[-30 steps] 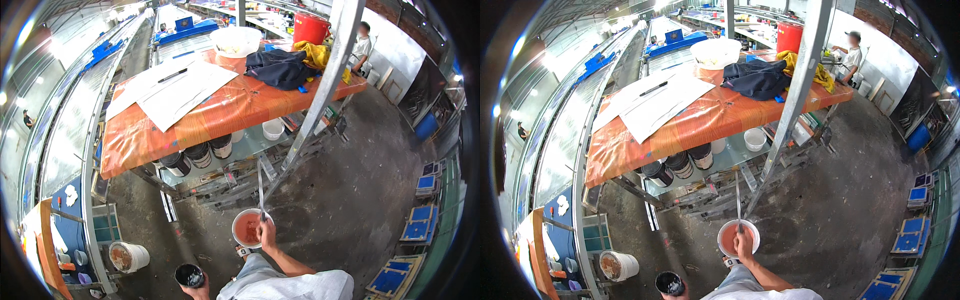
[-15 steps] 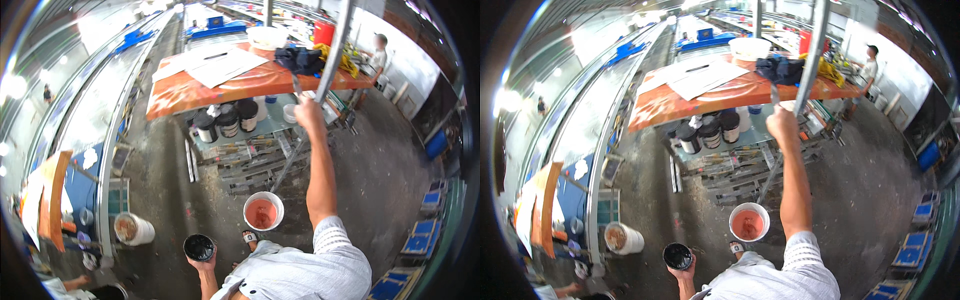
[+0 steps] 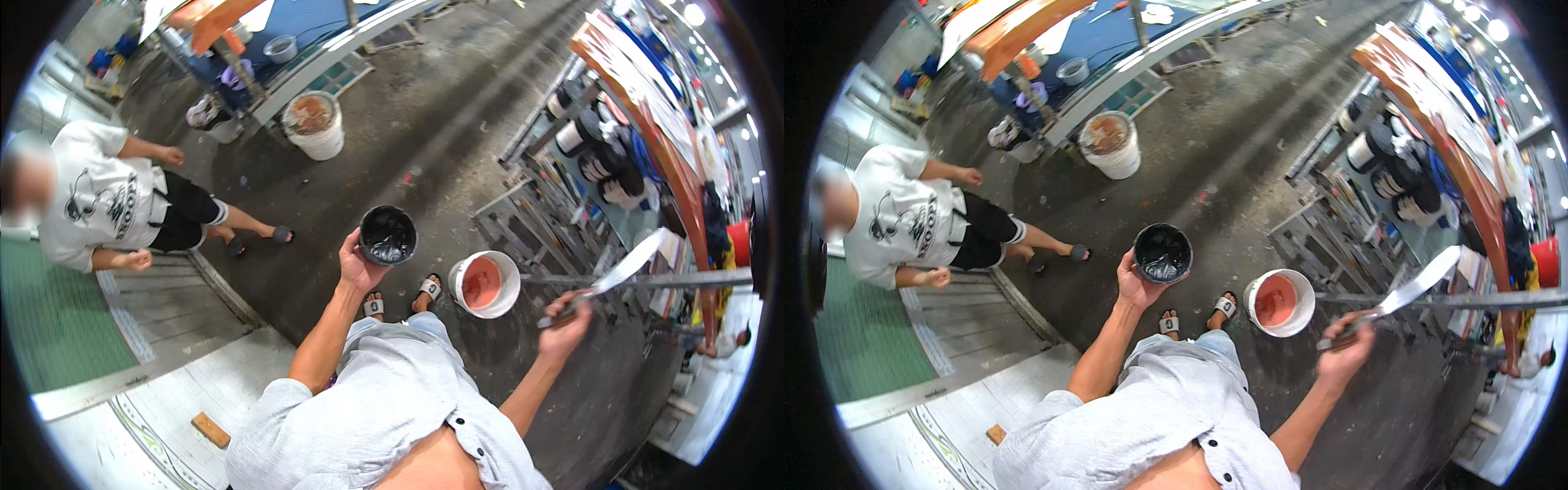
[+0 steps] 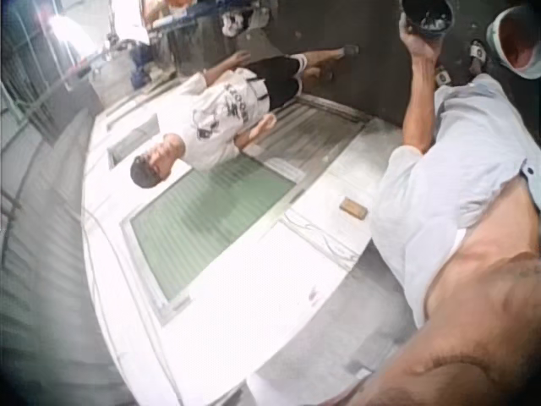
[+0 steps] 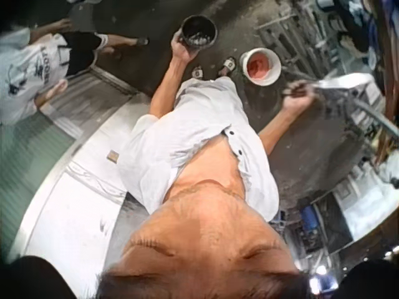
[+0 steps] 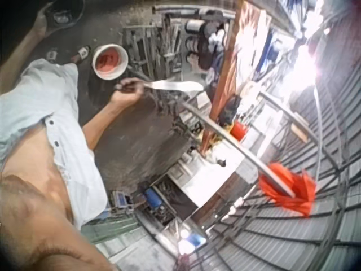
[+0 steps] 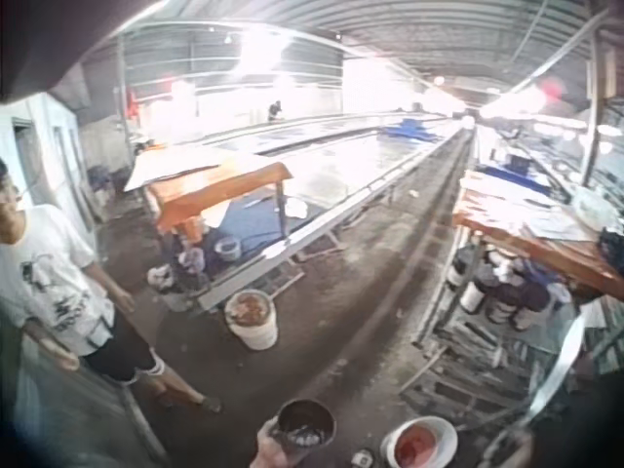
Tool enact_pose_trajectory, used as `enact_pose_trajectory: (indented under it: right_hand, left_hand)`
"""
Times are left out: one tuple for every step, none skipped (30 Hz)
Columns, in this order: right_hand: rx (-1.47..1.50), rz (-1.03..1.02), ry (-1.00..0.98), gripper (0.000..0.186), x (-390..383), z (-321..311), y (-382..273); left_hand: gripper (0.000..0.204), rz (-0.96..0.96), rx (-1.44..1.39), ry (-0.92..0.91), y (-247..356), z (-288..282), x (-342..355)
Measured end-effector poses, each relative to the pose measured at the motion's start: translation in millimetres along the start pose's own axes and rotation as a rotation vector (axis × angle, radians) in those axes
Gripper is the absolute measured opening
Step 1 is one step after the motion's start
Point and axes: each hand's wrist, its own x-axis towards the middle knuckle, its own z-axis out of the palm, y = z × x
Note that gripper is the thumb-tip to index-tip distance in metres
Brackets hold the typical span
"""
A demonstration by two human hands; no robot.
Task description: The person mixes black ink in a container, pours it onto a screen printing frame, and uses a squeegee to apply the ink onto a blue t-shirt. After printing, the person uses a heat gun to dry the design on the shirt.
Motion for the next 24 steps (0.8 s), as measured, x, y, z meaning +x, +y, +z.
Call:
enact_pose_trajectory:
  right_hand:
    - [-0.077, 0.085, -0.108, 0.031, -10.8, -4.0, 25.7]
    - [-0.148, 0.163, -0.201, 0.033, -24.9, -3.7, 48.2]
    - [-0.245, 0.235, -0.295, 0.033, -33.6, -3.7, 58.4]
    - [-0.348, 0.296, -0.386, 0.033, -38.9, 4.3, 55.3]
    - [-0.494, 0.288, -0.389, 0.029, -32.9, -1.2, 63.3]
    - [-0.704, 0.105, -0.536, 0.027, -32.6, 1.0, 60.9]
    - [-0.91, -0.093, -0.688, 0.025, -31.2, 14.0, 52.6]
    - [-1.111, -0.302, -0.823, 0.023, -32.2, 27.2, 43.6]
    - [-1.187, -0.604, -0.865, 0.02, -29.6, 43.7, 36.4]
    - [-1.268, -0.802, -0.95, 0.023, -36.7, 71.3, 24.4]
    - [-1.422, -0.898, -1.018, 0.024, -38.9, 89.6, 16.5]
    - [-1.588, -0.997, -1.071, 0.026, -41.5, 104.9, 11.6]
    - [-1.589, -1.178, -1.108, 0.028, -40.5, 119.8, 10.5]
    - [-1.578, -1.358, -1.142, 0.031, -39.5, 135.9, 9.5]
    - [-1.549, -1.466, -1.184, 0.033, -42.3, 156.9, 7.7]
    - [-1.612, -1.574, -1.257, 0.033, -47.8, 178.2, 5.1]
    - [-1.623, -1.672, -1.32, 0.033, -51.0, 195.3, 8.5]
    - [-1.632, -1.772, -1.381, 0.034, -52.5, 211.8, 14.9]
    - [-1.586, -1.842, -1.427, 0.035, -54.4, 230.5, 23.0]
    - [-1.548, -1.909, -1.462, 0.035, -55.3, 246.2, 27.9]
    - [-1.555, -1.952, -1.482, 0.035, -52.1, 257.8, 35.4]
    - [-1.532, -2.042, -1.492, 0.033, -53.2, 274.2, 43.4]
    - [-1.536, -2.117, -1.46, 0.031, -54.6, 286.0, 50.5]
    - [-1.538, -2.192, -1.425, 0.029, -55.4, 296.4, 56.9]
  left_hand:
    - [0.055, -0.007, -0.007, 0.017, 11.1, 1.8, -2.3]
    - [0.053, -0.03, -0.005, 0.032, 20.4, 3.1, -2.4]
    - [0.051, -0.055, -0.003, 0.048, 30.3, 2.4, -4.5]
    - [0.05, -0.075, 0.023, 0.03, 35.4, 3.2, -4.2]
    - [0.049, -0.095, 0.049, 0.013, 43.0, 2.2, -6.2]
    - [0.049, -0.115, 0.075, -0.004, 49.2, -0.1, -8.1]
    - [0.05, -0.114, 0.077, 0.007, 55.4, -1.1, -7.7]
    - [0.05, -0.121, 0.082, 0.017, 61.3, -1.8, -7.5]
    - [0.051, -0.127, 0.087, 0.028, 67.2, -1.3, -7.9]
    - [0.051, -0.146, 0.105, 0.019, 73.1, -0.7, -10.0]
    - [0.05, -0.15, 0.123, 0.016, 80.4, 1.0, -15.3]
    - [0.049, -0.165, 0.14, 0.006, 86.8, 4.9, -18.7]
    - [0.049, -0.19, 0.131, -0.007, 91.7, 14.0, -23.2]
    - [0.048, -0.214, 0.122, -0.018, 96.6, 25.6, -29.1]
    - [0.047, -0.238, 0.115, -0.028, 101.9, 32.3, -32.6]
    - [0.048, -0.247, 0.132, -0.034, 109.1, 31.8, -35.1]
    - [0.049, -0.262, 0.154, -0.037, 114.6, 27.1, -35.8]
    - [0.05, -0.278, 0.176, -0.041, 119.8, 22.0, -36.7]
    - [0.05, -0.278, 0.172, -0.047, 125.8, 18.1, -39.1]
    - [0.051, -0.287, 0.171, -0.057, 129.9, 16.0, -39.7]
    - [0.051, -0.296, 0.17, -0.067, 133.7, 15.1, -40.4]
    - [0.05, -0.266, 0.174, -0.042, 139.4, 19.0, -45.2]
    - [0.049, -0.244, 0.178, -0.016, 142.5, 24.9, -51.7]
    - [0.048, -0.222, 0.182, 0.009, 145.8, 26.7, -55.1]
